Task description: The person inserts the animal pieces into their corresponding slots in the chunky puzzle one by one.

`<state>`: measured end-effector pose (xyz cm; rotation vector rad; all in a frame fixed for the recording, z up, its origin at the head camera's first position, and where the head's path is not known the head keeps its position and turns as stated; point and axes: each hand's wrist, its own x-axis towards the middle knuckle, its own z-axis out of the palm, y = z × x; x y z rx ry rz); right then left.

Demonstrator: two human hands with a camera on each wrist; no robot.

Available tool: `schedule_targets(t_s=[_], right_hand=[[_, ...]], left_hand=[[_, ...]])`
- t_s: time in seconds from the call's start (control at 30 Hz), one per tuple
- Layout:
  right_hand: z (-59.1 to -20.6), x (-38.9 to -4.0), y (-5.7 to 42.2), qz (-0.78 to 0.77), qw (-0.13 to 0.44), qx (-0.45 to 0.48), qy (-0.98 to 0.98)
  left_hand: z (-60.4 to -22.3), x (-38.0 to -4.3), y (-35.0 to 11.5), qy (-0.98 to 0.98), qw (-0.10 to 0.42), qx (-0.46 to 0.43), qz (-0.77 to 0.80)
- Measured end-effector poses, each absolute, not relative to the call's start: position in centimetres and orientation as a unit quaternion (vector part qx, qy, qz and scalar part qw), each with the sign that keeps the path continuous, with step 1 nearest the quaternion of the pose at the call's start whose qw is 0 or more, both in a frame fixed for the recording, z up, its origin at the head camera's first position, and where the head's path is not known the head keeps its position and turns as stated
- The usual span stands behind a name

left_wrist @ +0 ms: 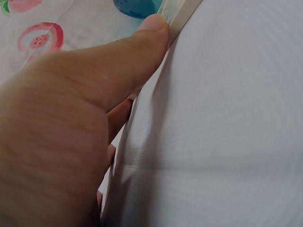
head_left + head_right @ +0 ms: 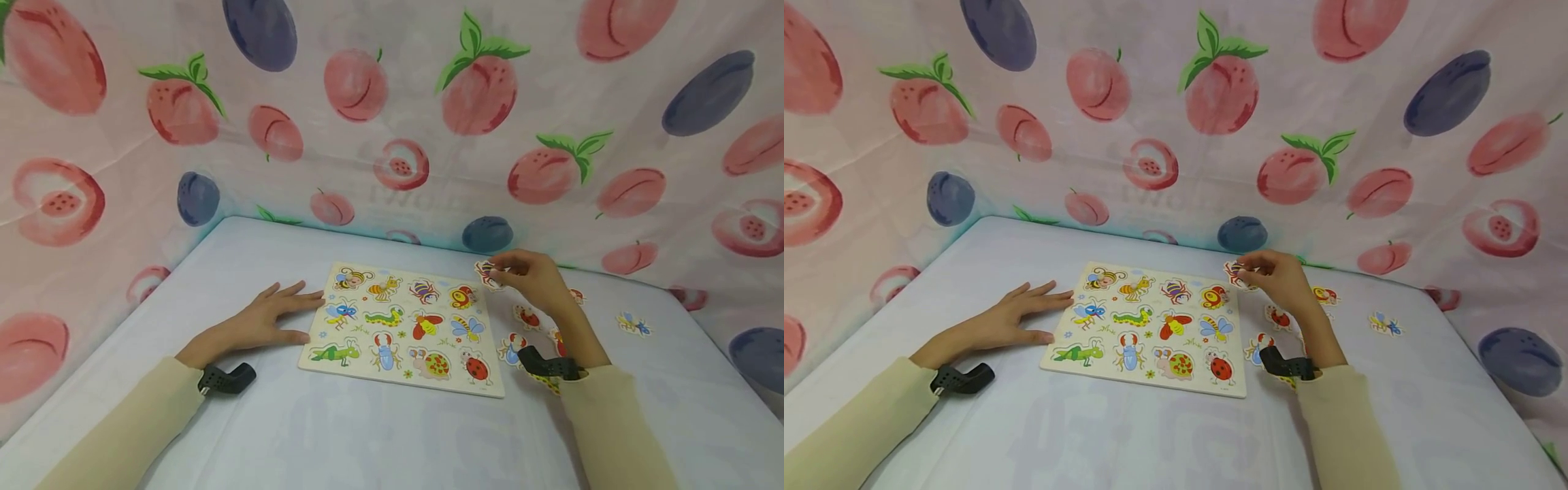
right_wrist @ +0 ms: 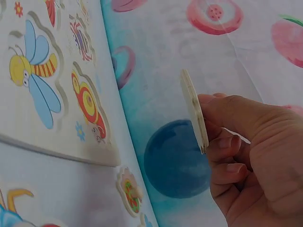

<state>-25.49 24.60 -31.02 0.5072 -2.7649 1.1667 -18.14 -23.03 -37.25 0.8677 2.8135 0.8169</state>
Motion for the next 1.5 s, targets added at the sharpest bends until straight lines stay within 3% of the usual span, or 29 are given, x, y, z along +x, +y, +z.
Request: schedule_targets(t_s=[1.5], right_hand=[[-32.5,-26.4,16.7,0.461,-0.022,0.242,-0.854]], left_hand=[[-37.5,-18.2,-23.1,0.920,0.041,0.283,0.269]])
